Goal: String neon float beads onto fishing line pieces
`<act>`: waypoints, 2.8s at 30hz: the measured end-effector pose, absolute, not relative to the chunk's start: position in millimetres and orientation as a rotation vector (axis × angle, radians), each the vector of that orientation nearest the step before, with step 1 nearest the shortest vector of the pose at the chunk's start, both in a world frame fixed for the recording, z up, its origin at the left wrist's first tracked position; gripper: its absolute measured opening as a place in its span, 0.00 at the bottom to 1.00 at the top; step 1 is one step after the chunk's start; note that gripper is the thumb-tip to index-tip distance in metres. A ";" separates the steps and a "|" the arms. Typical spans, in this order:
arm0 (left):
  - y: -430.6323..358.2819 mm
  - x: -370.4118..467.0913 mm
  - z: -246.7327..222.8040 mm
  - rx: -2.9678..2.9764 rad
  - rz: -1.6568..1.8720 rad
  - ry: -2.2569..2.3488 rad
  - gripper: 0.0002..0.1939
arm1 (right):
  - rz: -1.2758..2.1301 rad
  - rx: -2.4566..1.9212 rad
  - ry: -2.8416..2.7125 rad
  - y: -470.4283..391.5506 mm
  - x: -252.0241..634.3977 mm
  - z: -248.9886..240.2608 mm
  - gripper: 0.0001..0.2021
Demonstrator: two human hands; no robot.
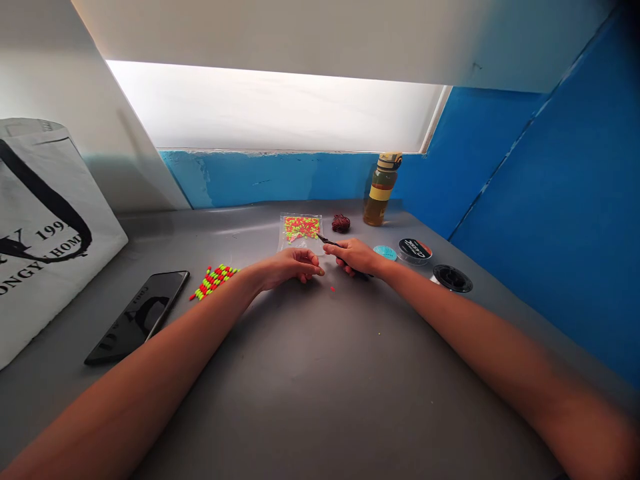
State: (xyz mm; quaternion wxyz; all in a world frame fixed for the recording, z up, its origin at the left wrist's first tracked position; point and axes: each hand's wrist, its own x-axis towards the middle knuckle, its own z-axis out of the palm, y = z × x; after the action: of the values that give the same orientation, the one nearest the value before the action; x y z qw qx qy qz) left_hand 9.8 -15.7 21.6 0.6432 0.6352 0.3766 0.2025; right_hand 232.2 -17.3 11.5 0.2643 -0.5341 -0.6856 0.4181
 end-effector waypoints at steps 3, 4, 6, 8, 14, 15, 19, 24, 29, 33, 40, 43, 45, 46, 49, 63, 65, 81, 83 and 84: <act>-14.5 9.5 18.7 1.477 0.455 0.837 0.17 | 1.131 -1.447 -1.854 -18.7 231.7 12.9 0.22; -14.1 9.3 17.8 1.485 0.450 0.831 0.17 | 1.130 -1.446 -1.856 -18.9 231.6 13.1 0.22; -13.5 8.9 16.4 1.495 0.438 0.828 0.17 | 1.127 -1.440 -1.857 -19.2 231.4 13.2 0.23; -13.1 8.4 15.7 1.506 0.422 0.828 0.18 | 1.126 -1.446 -1.846 -18.8 231.4 12.9 0.22; -12.9 7.4 16.2 1.530 0.399 0.812 0.20 | 1.144 -1.479 -1.785 -16.7 232.2 11.7 0.21; -12.9 7.4 16.4 1.531 0.395 0.812 0.20 | 1.147 -1.481 -1.779 -16.7 232.2 11.8 0.21; -13.5 8.1 17.3 1.536 0.381 0.817 0.21 | 1.150 -1.491 -1.759 -17.7 232.3 13.2 0.21; -14.4 8.6 18.7 1.558 0.358 0.812 0.20 | 1.153 -1.512 -1.733 -18.3 232.0 14.4 0.21; -15.4 8.6 19.3 1.573 0.341 0.800 0.19 | 1.164 -1.518 -1.713 -17.3 232.3 13.5 0.21; -16.4 9.1 20.1 1.581 0.331 0.805 0.19 | 1.181 -1.518 -1.695 -16.0 233.8 11.6 0.21; -16.3 10.0 20.6 1.602 0.295 0.823 0.19 | 1.173 -1.565 -1.665 -19.9 231.1 17.0 0.21; -16.3 8.7 18.4 1.592 0.286 0.803 0.20 | 1.175 -1.583 -1.669 -21.6 229.8 18.9 0.21; -16.8 6.1 19.2 1.570 0.279 0.775 0.22 | 1.181 -1.571 -1.666 -21.2 230.4 17.8 0.20; -17.0 4.1 21.0 1.568 0.268 0.765 0.23 | 1.183 -1.559 -1.670 -20.7 231.1 16.7 0.19; -15.6 -5.7 31.9 1.672 0.215 0.815 0.26 | 1.172 -1.536 -1.727 -18.8 233.0 13.1 0.17; -2.5 -32.1 50.2 2.596 0.020 1.548 0.15 | 1.013 -1.494 -1.967 -21.8 232.5 12.2 0.16; -3.2 -30.5 48.5 2.598 0.039 1.535 0.15 | 0.987 -1.487 -1.987 -20.9 232.8 10.3 0.16; -3.4 -24.5 41.7 2.643 0.041 1.476 0.16 | 0.969 -1.486 -2.011 -18.4 232.5 7.0 0.15; -2.8 -24.4 40.4 2.659 0.015 1.472 0.18 | 0.970 -1.481 -2.012 -18.6 232.4 7.2 0.15; -2.2 -24.4 39.3 2.664 0.015 1.464 0.19 | 0.970 -1.476 -2.013 -18.7 232.4 7.2 0.14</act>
State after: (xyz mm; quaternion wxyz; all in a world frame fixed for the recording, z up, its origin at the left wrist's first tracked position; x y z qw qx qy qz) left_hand -24.4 -2.2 39.3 0.0509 0.8753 0.4809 0.0048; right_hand 232.4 -18.7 7.2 0.2296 -0.5365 -0.7316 0.3525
